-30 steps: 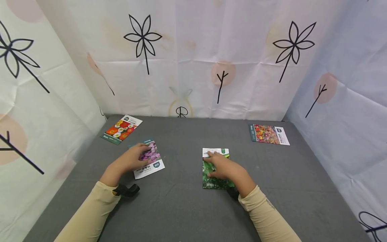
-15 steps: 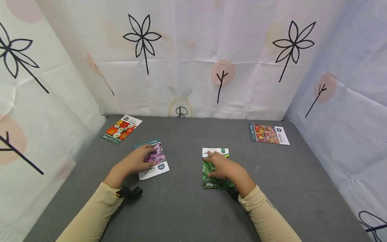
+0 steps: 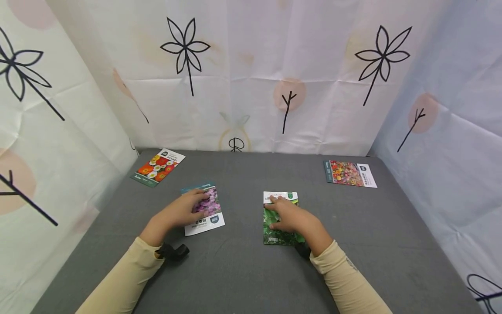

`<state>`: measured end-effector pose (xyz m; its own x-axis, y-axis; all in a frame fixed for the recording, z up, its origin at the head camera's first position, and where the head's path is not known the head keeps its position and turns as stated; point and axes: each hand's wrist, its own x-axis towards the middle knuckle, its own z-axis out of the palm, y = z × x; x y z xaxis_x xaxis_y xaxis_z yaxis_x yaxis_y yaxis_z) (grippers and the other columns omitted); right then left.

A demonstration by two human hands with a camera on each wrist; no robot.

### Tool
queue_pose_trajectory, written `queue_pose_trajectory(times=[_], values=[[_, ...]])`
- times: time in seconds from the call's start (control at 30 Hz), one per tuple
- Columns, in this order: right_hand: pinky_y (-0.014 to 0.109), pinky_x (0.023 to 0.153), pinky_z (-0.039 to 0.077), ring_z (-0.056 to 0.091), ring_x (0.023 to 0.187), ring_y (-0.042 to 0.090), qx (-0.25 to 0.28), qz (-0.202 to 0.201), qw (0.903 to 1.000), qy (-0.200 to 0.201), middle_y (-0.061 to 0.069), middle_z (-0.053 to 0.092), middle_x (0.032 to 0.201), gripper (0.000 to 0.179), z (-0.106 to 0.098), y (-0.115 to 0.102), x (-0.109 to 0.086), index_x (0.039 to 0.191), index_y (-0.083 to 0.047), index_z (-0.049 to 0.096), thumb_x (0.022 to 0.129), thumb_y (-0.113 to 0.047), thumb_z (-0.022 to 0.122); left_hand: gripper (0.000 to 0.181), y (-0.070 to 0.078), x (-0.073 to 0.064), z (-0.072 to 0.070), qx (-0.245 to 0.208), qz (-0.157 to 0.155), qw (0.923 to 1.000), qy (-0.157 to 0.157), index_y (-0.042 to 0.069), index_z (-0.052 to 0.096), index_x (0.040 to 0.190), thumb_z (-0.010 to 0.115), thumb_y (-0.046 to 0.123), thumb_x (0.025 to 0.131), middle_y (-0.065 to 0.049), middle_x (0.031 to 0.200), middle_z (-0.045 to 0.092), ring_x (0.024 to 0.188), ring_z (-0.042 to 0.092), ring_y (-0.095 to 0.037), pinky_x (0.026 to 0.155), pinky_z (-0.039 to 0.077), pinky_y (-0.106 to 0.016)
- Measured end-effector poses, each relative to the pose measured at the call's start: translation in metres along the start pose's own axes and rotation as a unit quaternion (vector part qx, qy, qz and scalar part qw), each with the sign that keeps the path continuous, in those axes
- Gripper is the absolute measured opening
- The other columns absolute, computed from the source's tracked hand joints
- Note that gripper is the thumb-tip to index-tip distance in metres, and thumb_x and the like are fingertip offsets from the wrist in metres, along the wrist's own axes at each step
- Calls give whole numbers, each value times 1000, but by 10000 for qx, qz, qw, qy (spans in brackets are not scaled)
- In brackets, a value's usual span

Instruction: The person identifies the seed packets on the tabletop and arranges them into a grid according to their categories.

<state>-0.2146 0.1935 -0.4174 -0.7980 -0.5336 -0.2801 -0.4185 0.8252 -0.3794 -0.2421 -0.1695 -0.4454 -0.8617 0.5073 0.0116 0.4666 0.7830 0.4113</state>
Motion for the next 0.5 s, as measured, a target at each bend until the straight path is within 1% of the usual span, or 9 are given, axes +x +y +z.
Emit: queue_pose_trajectory(times=[0.13,0.43,0.5], values=[[67,121,35,24,158,52,-4,42,10000,-29,26,30,172,70,-1,0,0,158,-4,50,98,-24,79,56,5,2,2,4,2,10000,-33,-4,60,145,74,25,100,-27,154,54,147,49,-44,121,40,-59],[66,121,36,26,158,53,5,-7,10000,-2,26,31,171,68,-1,-2,-1,156,-3,51,97,-22,79,55,8,3,9,50,12,9999,-98,-1,61,145,75,26,99,-23,154,55,147,49,-42,122,40,-57],[66,121,36,26,158,53,-3,-12,10000,2,26,31,171,68,-1,-2,-1,156,-3,51,97,-22,79,54,9,4,10,61,72,9999,-90,-1,62,144,75,25,99,-23,153,56,146,51,-41,121,42,-57]])
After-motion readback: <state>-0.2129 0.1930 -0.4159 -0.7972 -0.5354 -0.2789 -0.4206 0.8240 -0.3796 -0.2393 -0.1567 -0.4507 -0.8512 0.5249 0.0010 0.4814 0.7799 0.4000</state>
